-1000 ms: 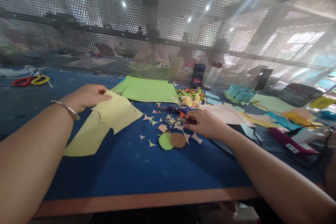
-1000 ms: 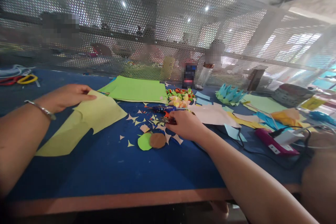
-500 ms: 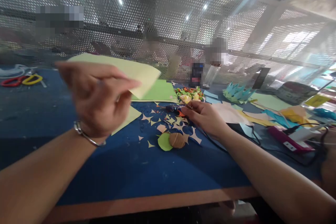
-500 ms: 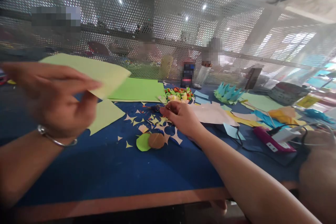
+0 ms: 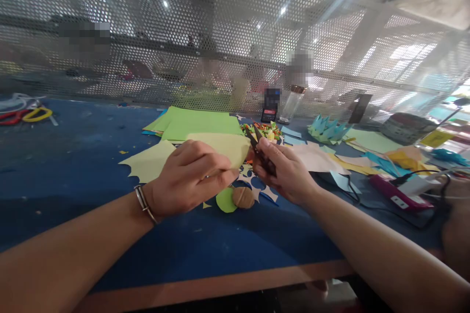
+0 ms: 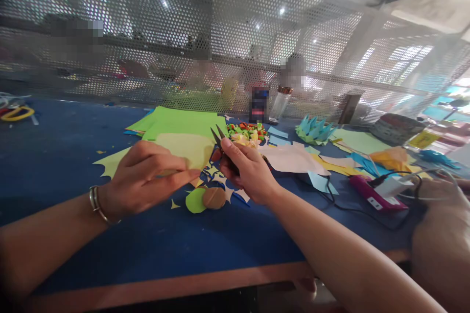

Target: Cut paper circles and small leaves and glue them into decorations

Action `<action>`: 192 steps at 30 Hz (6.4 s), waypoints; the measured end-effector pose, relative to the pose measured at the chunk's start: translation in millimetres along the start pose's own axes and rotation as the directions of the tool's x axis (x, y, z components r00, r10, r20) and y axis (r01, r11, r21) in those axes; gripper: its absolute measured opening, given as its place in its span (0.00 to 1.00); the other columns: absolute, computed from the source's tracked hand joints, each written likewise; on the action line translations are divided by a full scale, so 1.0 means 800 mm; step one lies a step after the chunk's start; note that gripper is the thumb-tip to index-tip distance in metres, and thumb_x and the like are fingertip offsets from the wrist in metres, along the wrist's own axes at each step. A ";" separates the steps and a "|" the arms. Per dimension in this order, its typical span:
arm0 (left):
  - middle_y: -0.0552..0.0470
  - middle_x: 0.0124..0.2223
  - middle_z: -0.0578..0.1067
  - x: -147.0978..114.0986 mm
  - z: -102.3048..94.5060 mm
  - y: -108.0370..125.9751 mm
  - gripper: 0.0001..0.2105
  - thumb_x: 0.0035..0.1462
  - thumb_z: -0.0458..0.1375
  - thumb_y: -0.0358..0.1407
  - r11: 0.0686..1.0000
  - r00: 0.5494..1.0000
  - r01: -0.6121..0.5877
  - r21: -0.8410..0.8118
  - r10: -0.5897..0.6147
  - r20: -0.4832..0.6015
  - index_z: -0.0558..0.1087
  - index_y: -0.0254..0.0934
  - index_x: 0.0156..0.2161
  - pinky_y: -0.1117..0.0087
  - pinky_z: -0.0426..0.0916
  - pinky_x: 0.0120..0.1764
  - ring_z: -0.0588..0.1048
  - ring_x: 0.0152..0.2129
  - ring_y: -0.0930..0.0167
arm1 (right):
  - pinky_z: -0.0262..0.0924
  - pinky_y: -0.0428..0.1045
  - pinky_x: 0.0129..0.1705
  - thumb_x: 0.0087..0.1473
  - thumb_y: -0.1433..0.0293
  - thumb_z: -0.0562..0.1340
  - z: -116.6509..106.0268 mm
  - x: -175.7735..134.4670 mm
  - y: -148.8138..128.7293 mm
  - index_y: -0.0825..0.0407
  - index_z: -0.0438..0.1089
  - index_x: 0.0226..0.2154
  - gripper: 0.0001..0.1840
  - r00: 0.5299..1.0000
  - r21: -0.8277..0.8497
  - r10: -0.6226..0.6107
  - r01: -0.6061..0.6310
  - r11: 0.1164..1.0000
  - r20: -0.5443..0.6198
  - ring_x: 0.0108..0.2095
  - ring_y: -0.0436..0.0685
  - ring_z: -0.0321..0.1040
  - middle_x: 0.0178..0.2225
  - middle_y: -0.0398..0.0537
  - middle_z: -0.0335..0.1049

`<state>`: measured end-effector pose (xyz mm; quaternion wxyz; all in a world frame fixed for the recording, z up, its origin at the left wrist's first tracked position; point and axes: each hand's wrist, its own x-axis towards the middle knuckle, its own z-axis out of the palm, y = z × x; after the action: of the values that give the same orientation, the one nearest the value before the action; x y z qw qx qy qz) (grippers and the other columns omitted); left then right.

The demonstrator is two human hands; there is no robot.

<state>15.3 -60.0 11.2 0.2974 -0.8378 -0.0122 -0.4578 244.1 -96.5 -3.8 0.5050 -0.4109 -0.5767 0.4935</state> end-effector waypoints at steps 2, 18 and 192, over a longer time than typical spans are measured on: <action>0.56 0.33 0.79 0.004 0.002 0.005 0.06 0.58 0.65 0.27 1.000 0.999 0.001 0.020 -0.001 0.036 0.78 0.39 0.39 0.67 0.69 0.34 0.71 0.29 0.70 | 0.35 0.42 0.12 0.59 0.46 0.62 0.003 -0.001 -0.002 0.51 0.67 0.31 0.24 1.000 0.015 0.012 -0.012 1.000 0.001 0.12 0.42 0.43 0.19 0.36 0.62; 0.45 0.49 0.72 0.004 0.009 0.031 0.24 0.52 0.68 0.37 0.752 0.799 0.583 -0.309 -0.600 0.047 0.67 0.41 0.52 0.59 0.71 0.44 0.72 0.44 0.62 | 0.34 0.43 0.13 0.50 0.62 0.72 0.004 -0.007 -0.006 0.50 0.66 0.30 0.15 0.996 0.099 -0.022 0.014 0.995 0.082 0.13 0.41 0.41 0.20 0.32 0.57; 0.39 0.39 0.83 -0.013 0.005 0.015 0.17 0.51 0.71 0.44 -0.675 0.041 0.698 -0.240 -0.297 0.954 0.82 0.30 0.39 0.70 0.74 0.30 0.80 0.27 0.67 | 0.49 0.45 0.26 0.67 0.56 0.55 -0.004 -0.011 -0.002 0.52 0.60 0.23 0.24 0.949 -0.759 -0.208 0.314 0.571 0.236 0.23 0.47 0.52 0.22 0.39 0.55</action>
<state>15.9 -65.0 -4.0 -0.7196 -0.5595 -0.3329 -0.2415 248.5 -105.3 -3.8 0.3042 -0.4701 -0.8177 0.1334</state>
